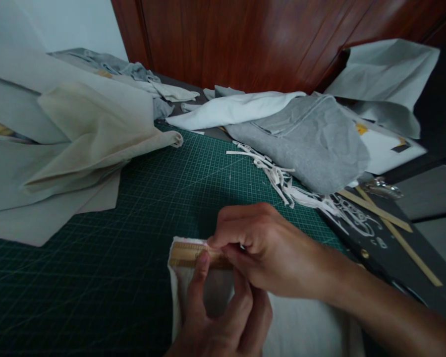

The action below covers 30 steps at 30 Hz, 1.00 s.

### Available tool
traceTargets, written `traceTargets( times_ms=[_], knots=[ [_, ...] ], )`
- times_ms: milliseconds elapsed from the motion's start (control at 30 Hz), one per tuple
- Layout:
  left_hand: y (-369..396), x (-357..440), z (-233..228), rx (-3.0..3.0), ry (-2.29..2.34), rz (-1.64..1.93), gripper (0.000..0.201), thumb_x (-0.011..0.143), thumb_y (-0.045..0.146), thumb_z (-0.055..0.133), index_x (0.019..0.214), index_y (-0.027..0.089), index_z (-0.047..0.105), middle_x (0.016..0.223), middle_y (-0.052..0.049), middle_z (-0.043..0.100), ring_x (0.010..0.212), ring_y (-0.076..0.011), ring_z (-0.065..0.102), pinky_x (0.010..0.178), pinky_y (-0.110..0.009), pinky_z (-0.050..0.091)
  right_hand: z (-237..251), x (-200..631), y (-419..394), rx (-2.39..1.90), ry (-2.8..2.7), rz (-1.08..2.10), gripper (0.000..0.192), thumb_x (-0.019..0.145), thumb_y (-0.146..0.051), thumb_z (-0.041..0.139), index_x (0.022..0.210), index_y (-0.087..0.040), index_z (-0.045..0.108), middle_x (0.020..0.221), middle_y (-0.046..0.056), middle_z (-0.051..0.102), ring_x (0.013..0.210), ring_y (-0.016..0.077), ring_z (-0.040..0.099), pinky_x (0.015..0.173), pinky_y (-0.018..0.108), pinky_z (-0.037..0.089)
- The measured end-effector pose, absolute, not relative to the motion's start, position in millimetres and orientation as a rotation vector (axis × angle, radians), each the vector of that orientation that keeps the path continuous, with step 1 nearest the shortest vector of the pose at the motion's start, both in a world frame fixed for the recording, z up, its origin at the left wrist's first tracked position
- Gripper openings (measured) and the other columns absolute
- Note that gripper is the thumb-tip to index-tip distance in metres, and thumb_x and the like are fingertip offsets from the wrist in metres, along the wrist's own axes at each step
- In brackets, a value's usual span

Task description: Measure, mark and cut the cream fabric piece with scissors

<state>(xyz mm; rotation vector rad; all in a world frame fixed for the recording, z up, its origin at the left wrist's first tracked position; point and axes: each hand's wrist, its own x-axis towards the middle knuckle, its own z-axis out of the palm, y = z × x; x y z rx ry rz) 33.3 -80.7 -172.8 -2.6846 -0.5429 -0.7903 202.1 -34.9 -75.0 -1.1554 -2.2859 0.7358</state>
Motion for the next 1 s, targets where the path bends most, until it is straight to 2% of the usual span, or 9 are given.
traceTargets(
  times_ms=[167, 267, 367, 567, 767, 1000],
  knots=[
    [-79.4, 34.0, -171.6, -2.700, -0.508, -0.755, 0.026, 0.094, 0.023, 0.053, 0.098, 0.029, 0.079, 0.125, 0.000, 0.065, 0.131, -0.0302, 0.046, 0.126, -0.077, 0.001, -77.5, 208.4, -41.4, -1.236, -2.248, 0.714, 0.033, 0.084, 0.009, 0.055, 0.091, -0.010, 0.081, 0.076, 0.002, 0.065, 0.067, 0.0124, 0.060, 0.058, 0.024, 0.039],
    [-80.0, 33.5, -170.6, -2.674, -0.532, -0.714, 0.030, 0.095, 0.025, 0.051, 0.108, 0.027, 0.078, 0.131, -0.004, 0.064, 0.135, -0.0315, 0.044, 0.126, -0.077, 0.001, -77.8, 212.5, -45.2, -1.251, -2.231, 0.732, 0.031, 0.088, 0.007, 0.055, 0.092, -0.010, 0.080, 0.079, 0.003, 0.065, 0.066, 0.0123, 0.059, 0.058, 0.025, 0.039],
    [-81.6, 32.6, -172.0, -2.680, -0.524, -0.700, 0.029, 0.094, 0.024, 0.053, 0.106, 0.028, 0.079, 0.132, -0.006, 0.066, 0.138, -0.0329, 0.042, 0.124, -0.080, 0.004, -77.4, 215.1, -48.9, -1.260, -2.239, 0.723, 0.030, 0.091, 0.004, 0.054, 0.095, -0.011, 0.079, 0.079, 0.003, 0.065, 0.068, 0.0129, 0.059, 0.060, 0.026, 0.040],
    [-83.4, 32.9, -173.3, -2.701, -0.516, -0.724, 0.030, 0.092, 0.020, 0.053, 0.106, 0.028, 0.079, 0.130, -0.003, 0.066, 0.135, -0.0336, 0.046, 0.123, -0.082, 0.004, -77.3, 208.7, -46.9, -1.273, -2.251, 0.654, 0.025, 0.089, 0.005, 0.056, 0.090, -0.010, 0.077, 0.078, 0.003, 0.065, 0.067, 0.0132, 0.059, 0.060, 0.026, 0.040],
    [-80.0, 33.5, -171.2, -2.646, -0.511, -0.768, 0.032, 0.092, 0.020, 0.051, 0.107, 0.027, 0.078, 0.122, -0.002, 0.068, 0.130, -0.0313, 0.050, 0.125, -0.078, 0.006, -78.8, 207.4, -44.7, -1.255, -2.249, 0.649, 0.026, 0.090, 0.004, 0.055, 0.089, -0.012, 0.075, 0.079, 0.003, 0.064, 0.067, 0.0130, 0.058, 0.060, 0.025, 0.040],
    [-82.9, 29.2, -171.5, -2.714, -0.543, -0.645, 0.028, 0.093, 0.026, 0.057, 0.110, 0.028, 0.078, 0.139, -0.006, 0.066, 0.146, -0.0343, 0.037, 0.124, -0.079, 0.003, -78.6, 228.2, -65.1, -1.312, -2.220, 0.718, 0.024, 0.096, 0.000, 0.055, 0.094, -0.014, 0.074, 0.085, 0.003, 0.066, 0.071, 0.0122, 0.061, 0.062, 0.025, 0.042]
  ],
)
